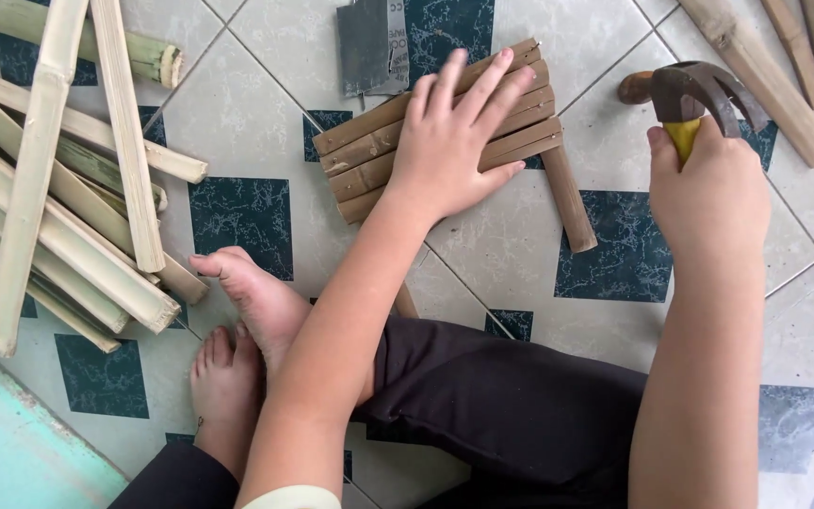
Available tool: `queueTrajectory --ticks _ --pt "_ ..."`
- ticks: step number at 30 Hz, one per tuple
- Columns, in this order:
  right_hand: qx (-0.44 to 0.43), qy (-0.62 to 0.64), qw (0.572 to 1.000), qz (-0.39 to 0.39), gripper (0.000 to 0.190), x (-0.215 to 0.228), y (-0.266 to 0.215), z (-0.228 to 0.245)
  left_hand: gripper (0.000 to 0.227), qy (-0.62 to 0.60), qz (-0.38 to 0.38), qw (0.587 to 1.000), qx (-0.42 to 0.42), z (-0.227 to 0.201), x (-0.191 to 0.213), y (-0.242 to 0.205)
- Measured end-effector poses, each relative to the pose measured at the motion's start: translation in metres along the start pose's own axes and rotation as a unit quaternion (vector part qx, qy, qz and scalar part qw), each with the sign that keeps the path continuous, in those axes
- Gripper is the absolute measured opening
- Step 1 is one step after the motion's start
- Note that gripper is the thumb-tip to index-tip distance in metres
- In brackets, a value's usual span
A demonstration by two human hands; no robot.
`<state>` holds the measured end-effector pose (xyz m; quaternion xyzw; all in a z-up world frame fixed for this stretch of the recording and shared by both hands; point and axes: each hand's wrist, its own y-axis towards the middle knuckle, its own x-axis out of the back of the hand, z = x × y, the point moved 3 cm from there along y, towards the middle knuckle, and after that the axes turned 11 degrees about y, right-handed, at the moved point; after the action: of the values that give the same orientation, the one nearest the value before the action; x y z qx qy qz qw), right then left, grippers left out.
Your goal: Assembling a bamboo panel by hammering nails into individual bamboo strips to secure them to a frame.
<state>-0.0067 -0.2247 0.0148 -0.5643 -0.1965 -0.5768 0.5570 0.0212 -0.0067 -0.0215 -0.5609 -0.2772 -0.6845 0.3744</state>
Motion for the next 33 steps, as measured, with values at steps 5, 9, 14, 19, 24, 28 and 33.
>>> queueTrajectory --ticks 5,9,14,19,24,28,33 --pt "-0.039 0.033 0.999 0.004 0.044 0.008 0.001 0.002 0.118 0.004 -0.011 0.995 0.102 0.001 -0.005 0.002" --pt "-0.035 0.077 0.996 -0.018 0.038 0.011 0.005 -0.002 0.125 -0.010 -0.013 0.994 0.109 0.003 -0.001 0.007" --pt "-0.071 0.073 0.995 0.014 0.041 0.006 0.019 -0.012 0.126 -0.057 -0.113 0.973 0.191 0.011 0.029 0.005" --pt "-0.112 0.052 0.987 0.104 0.034 0.015 0.008 0.006 0.123 -0.075 -0.164 0.948 0.262 0.017 0.059 -0.004" --pt "-0.052 -0.023 0.998 0.030 0.040 0.018 -0.006 0.015 0.119 -0.161 -0.223 0.909 0.313 0.024 0.069 -0.016" --pt "0.190 0.307 0.925 0.117 0.033 0.021 -0.027 0.071 0.116 -0.202 -0.240 0.874 0.372 0.025 0.076 -0.022" --pt "0.247 0.601 0.688 0.323 0.058 0.003 -0.039 0.106 0.118 -0.302 -0.195 0.858 0.368 0.025 0.086 -0.023"
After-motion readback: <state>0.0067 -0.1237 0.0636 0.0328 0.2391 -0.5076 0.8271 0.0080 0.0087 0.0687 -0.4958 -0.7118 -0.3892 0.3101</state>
